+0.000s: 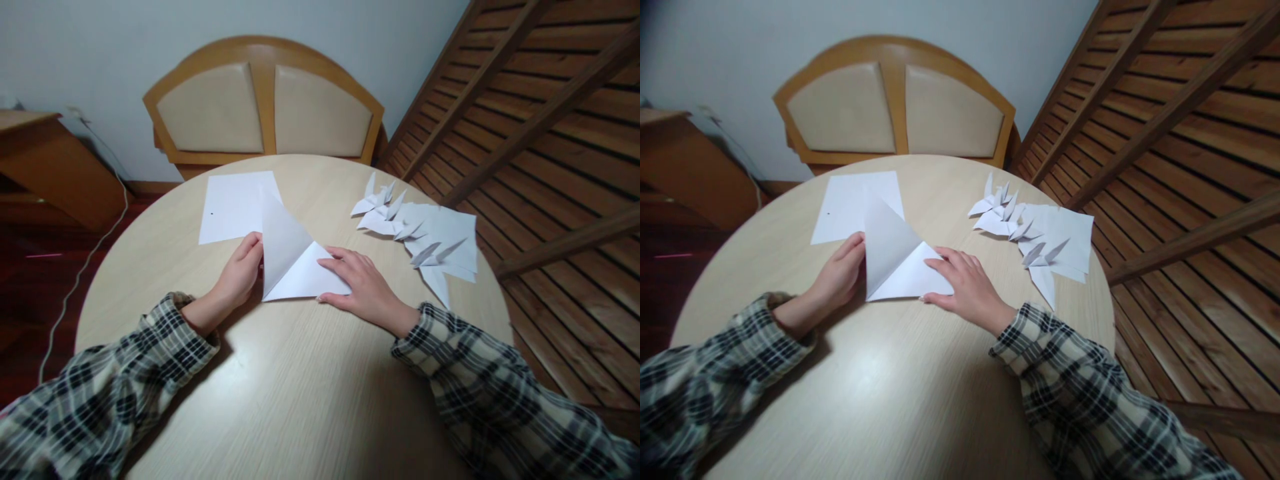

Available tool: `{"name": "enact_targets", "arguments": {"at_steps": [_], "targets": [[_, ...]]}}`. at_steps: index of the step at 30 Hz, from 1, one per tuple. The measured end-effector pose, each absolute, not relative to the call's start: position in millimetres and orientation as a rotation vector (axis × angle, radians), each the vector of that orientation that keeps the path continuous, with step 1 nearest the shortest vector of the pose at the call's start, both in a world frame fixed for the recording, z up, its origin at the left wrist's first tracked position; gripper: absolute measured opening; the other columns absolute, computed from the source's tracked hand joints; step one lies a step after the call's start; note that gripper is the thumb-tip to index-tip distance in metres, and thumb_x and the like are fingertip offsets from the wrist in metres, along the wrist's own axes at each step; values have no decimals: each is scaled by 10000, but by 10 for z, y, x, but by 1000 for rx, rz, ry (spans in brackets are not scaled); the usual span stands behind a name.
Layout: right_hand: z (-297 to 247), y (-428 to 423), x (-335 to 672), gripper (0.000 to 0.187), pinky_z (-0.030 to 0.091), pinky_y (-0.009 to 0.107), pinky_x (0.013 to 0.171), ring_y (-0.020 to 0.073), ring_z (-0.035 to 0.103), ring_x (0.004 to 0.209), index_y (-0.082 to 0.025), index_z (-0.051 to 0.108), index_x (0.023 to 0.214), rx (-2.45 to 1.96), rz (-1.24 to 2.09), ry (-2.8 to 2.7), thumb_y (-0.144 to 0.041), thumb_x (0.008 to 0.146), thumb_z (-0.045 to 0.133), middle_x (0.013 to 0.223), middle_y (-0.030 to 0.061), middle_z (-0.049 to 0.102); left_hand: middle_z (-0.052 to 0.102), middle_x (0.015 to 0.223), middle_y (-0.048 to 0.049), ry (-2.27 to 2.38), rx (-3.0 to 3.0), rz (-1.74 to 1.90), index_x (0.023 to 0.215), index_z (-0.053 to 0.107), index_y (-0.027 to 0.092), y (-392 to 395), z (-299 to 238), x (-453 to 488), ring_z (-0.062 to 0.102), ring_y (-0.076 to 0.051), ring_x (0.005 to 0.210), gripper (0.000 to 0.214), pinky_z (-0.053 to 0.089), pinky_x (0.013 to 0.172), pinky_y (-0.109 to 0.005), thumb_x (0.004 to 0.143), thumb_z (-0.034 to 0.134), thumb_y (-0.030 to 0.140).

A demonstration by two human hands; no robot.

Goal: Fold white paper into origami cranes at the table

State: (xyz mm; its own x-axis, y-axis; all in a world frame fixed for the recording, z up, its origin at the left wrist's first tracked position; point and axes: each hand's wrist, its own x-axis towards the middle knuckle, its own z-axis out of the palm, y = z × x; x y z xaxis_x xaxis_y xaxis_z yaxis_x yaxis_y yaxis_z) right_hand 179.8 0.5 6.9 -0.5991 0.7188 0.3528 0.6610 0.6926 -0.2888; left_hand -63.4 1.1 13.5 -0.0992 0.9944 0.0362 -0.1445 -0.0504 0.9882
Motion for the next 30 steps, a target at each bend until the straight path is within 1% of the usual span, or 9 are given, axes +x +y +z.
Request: {"name": "enact_targets", "arguments": {"at_steps": [3, 7, 11, 16, 21, 30], "targets": [[61, 8, 1801, 625, 406, 489, 1030, 306, 488, 1274, -204, 565, 1288, -1046, 162, -2467, -512, 770, 727, 1424, 145, 497, 553, 723, 14, 1081, 956, 1339, 827, 583, 195, -2, 177, -588, 481, -122, 609, 34, 408, 550, -235, 844, 571, 222], [57, 11, 1797, 632, 403, 486, 1036, 305, 480, 1285, -192, 568, 1286, -1010, 151, -2469, -502, 763, 739, 1437, 153, 485, 612, 771, -8, 997, 868, 1330, 833, 597, 181, 5, 181, -584, 532, -134, 650, 27, 453, 597, -254, 829, 597, 208], [59, 12, 1790, 598, 408, 491, 1033, 306, 493, 1271, -190, 574, 1275, -983, 167, -2458, -497, 784, 721, 1417, 155, 501, 666, 864, -48, 924, 834, 1337, 908, 621, 168, 36, 129, -612, 607, -179, 756, 115, 506, 695, -308, 819, 634, 240], [66, 11, 1795, 565, 417, 490, 1025, 298, 498, 1271, -208, 571, 1269, -950, 215, -2436, -481, 796, 717, 1396, 148, 517, 706, 969, -85, 865, 783, 1324, 1023, 634, 146, 43, 132, -597, 654, -237, 871, 236, 524, 791, -375, 818, 647, 261], [76, 6, 1794, 546, 413, 493, 1021, 288, 499, 1273, -237, 567, 1267, -949, 232, -2416, -493, 804, 705, 1386, 126, 533, 722, 1006, -95, 879, 739, 1260, 1095, 641, 131, 26, 183, -573, 671, -248, 875, 289, 537, 797, -390, 841, 624, 270], [93, 11, 1811, 540, 416, 484, 1010, 275, 525, 1238, -234, 575, 1252, -946, 301, -2378, -509, 804, 698, 1365, 121, 546, 728, 1024, -91, 881, 685, 1209, 1133, 644, 150, 29, 204, -556, 676, -259, 875, 315, 547, 796, -415, 841, 630, 268]]}}
